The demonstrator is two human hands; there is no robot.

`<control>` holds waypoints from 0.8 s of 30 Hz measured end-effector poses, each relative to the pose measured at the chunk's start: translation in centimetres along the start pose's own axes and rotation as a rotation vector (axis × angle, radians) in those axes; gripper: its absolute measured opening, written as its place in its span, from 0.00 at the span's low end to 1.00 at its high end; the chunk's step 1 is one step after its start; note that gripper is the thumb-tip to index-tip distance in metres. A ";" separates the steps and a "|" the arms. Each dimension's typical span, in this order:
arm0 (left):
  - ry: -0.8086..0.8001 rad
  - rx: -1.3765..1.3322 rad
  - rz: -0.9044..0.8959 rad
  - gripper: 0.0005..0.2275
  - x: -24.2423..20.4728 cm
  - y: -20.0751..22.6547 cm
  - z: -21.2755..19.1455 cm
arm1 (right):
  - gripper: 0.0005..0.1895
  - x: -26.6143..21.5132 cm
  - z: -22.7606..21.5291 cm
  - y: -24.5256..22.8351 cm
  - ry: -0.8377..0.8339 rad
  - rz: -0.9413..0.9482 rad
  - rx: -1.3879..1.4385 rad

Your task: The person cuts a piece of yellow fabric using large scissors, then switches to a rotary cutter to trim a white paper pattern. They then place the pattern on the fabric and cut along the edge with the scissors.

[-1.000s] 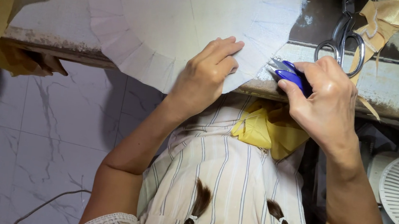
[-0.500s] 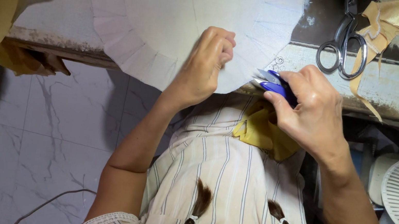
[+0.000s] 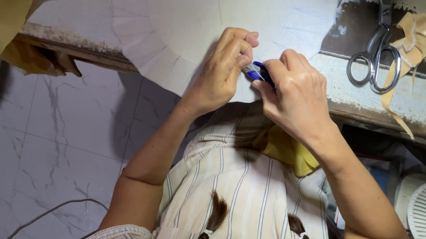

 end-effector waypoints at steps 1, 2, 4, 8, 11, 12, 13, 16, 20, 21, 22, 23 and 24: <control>-0.001 -0.002 0.002 0.10 0.0 0.1 0.0 | 0.14 0.1 0.1 -0.1 0.007 -0.013 -0.009; -0.002 -0.004 0.005 0.10 0.0 0.3 -0.1 | 0.13 0.2 0.1 -0.2 0.015 -0.026 -0.018; 0.008 -0.009 0.011 0.08 0.0 0.4 -0.3 | 0.12 0.0 -0.2 0.0 0.012 -0.024 -0.006; 0.151 -0.034 0.240 0.10 -1.8 1.3 0.2 | 0.11 -1.2 -2.8 1.7 0.097 0.006 0.078; -0.205 -0.641 -0.102 0.08 -3.1 4.6 6.8 | 0.11 -2.5 -5.5 4.5 0.118 0.091 0.048; -0.180 -0.642 -0.094 0.08 -5.4 3.8 9.1 | 0.11 -3.1 -5.7 5.3 0.110 0.067 0.042; -0.194 -0.286 0.215 0.04 -7.9 5.0 11.6 | 0.12 -3.7 -6.7 6.4 0.205 0.064 -0.037; -0.204 0.154 0.503 0.08 -12.8 3.6 17.9 | 0.16 -5.5 -8.2 9.3 0.371 0.017 -0.174; -0.321 0.157 0.439 0.05 -14.2 1.8 19.8 | 0.18 -7.1 -9.0 10.9 0.570 0.008 -0.285; -0.318 0.164 0.439 0.05 -14.2 1.9 19.1 | 0.18 -7.1 -8.7 10.7 0.573 0.004 -0.281; -0.254 0.109 0.358 0.02 -13.7 1.7 17.8 | 0.18 -7.3 -8.6 10.6 0.599 0.005 -0.259; -0.189 0.058 0.277 0.10 -13.3 1.3 16.5 | 0.18 -7.4 -8.4 10.5 0.627 0.005 -0.233; -0.185 0.068 0.278 0.10 -13.2 1.4 15.4 | 0.18 -7.5 -8.5 10.5 0.632 -0.001 -0.227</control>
Point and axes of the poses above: each hand's wrist, its own x-axis towards the middle knuckle, its own z-axis out of the palm, y = z × x, the point moved 8 cm from there along x, towards the middle knuckle, and after that the axes turned 4 degrees about y, right-handed, at the moved point
